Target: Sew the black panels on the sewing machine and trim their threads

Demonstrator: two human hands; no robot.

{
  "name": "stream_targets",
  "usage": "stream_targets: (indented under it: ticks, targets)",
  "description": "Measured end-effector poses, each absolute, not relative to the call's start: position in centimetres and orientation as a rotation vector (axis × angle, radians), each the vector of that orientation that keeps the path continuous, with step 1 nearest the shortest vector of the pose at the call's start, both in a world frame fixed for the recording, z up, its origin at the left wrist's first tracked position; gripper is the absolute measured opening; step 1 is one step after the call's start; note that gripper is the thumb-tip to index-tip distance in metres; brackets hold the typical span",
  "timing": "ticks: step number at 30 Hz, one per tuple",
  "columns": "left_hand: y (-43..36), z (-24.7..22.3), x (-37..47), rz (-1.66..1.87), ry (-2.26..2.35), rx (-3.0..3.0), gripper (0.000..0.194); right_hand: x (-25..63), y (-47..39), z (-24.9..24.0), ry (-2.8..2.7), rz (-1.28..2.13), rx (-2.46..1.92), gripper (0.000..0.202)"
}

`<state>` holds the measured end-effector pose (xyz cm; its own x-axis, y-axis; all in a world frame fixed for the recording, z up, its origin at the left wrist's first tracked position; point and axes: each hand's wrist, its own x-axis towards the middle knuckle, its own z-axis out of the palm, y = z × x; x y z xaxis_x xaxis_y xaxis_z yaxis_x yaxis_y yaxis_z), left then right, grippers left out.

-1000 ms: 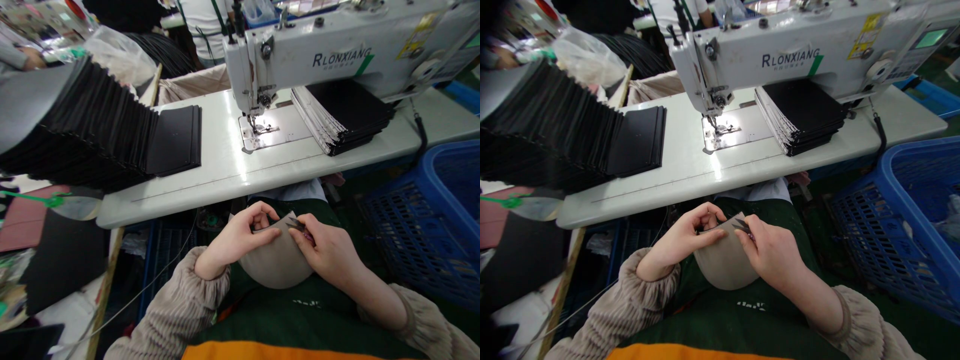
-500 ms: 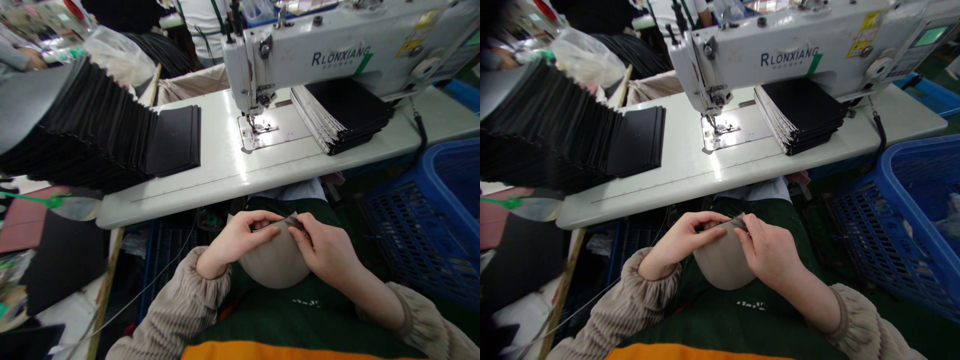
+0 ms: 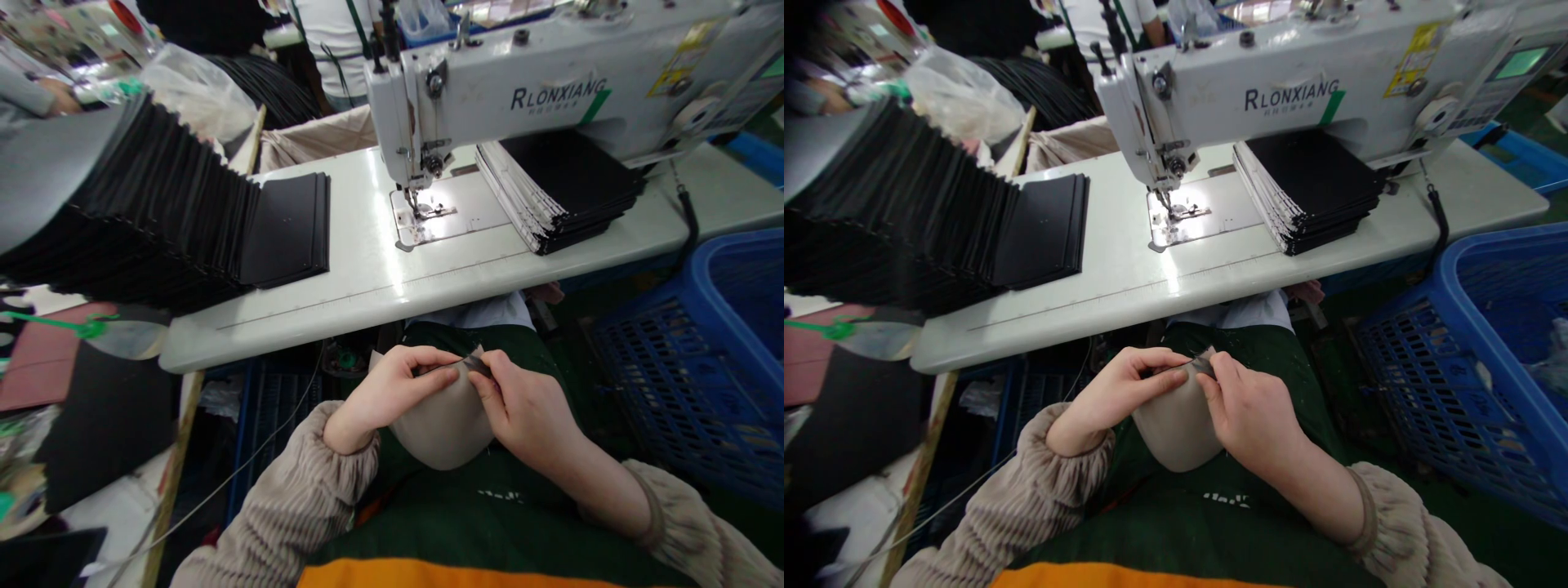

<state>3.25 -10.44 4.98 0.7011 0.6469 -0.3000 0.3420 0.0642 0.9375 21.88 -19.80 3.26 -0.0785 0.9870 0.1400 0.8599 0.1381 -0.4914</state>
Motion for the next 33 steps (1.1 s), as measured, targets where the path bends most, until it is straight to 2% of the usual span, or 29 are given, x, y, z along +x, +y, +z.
stream_targets:
  ticks: [8,18,23,33]
  targets:
    - [-10.57,5.15,3.39,0.257,0.831,1.619,0.023,22.28,-19.3,3.58,-2.09,0.392,-1.785,0.022]
    - [-10.82,5.25,3.39,0.357,0.894,1.602,0.037,22.85,-19.56,3.63,-2.009,0.497,-1.792,0.021]
    - [-10.74,5.33,3.36,0.317,0.903,1.599,0.025,22.71,-19.5,3.94,-2.064,0.473,-1.799,0.02]
    - [-10.7,5.06,3.33,0.272,0.911,1.57,0.027,22.34,-19.54,3.76,-2.042,0.406,-1.791,0.021]
